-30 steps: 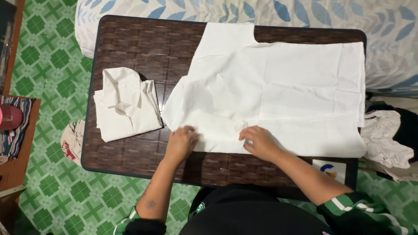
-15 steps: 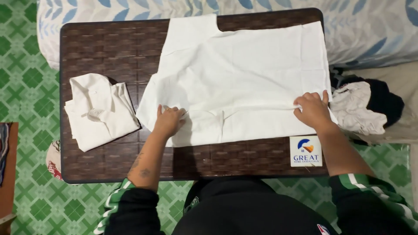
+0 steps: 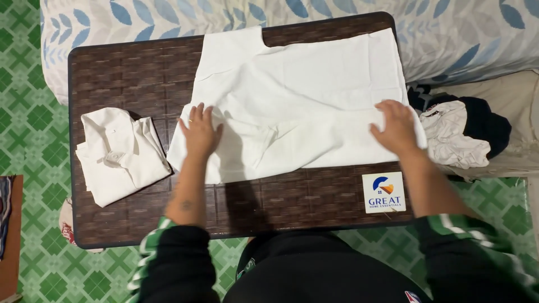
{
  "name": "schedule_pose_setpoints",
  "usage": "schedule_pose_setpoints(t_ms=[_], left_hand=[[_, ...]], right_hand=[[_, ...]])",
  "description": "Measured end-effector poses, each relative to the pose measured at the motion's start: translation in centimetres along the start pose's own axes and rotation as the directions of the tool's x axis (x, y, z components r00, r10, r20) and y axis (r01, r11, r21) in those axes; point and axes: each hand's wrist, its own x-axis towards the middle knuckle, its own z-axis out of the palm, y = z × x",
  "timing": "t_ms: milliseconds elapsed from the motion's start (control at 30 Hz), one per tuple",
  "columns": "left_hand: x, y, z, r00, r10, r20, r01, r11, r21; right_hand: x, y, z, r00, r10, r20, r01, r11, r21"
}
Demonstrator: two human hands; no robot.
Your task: The recorder folds several white shirts on a small table and then places them into a closet.
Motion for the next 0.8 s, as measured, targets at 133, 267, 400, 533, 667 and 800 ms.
schedule_pose_setpoints(t_ms=[133,267,400,533,667,800], left_hand=[[-3.6,4.2,2.4,0.993,0.099,0.067,-0.097,0.995,-0.020],[-6.5,2.7,5.5,0.971,0.020,0.240,-0.010,0.999,-0.043],[-9.1,0.3,6.8,0.985,0.010,0.170,-0.008,1.000,-0.013],[-11.6,-0.9,7.0,0.983,-0.019,0.185,0.023,1.000,-0.018],[-7.2,-2.4,6.6,0.998,-0.068,-0.003,0.068,0.997,-0.024],[2.3,-4.6,8.1,0.966,-0.135,-0.219,0.122,0.990,-0.074]], right_hand=[[-1.7,-7.4,-0.3,0.973,0.098,0.209,-0.103,0.995,0.009],[-5.0,-7.2,3.2,0.977,0.067,0.203,-0.068,0.998,-0.003],[-8.4,-6.6,5.4,0.974,0.000,0.225,0.003,1.000,-0.014],[-10.3,-6.7,5.2,0.960,0.021,0.279,-0.027,1.000,0.016],[-4.2,-3.4,5.2,0.995,0.094,0.024,-0.094,0.995,-0.013],[5.2,-0.2,3.5,0.992,0.127,0.015,-0.125,0.987,-0.097]])
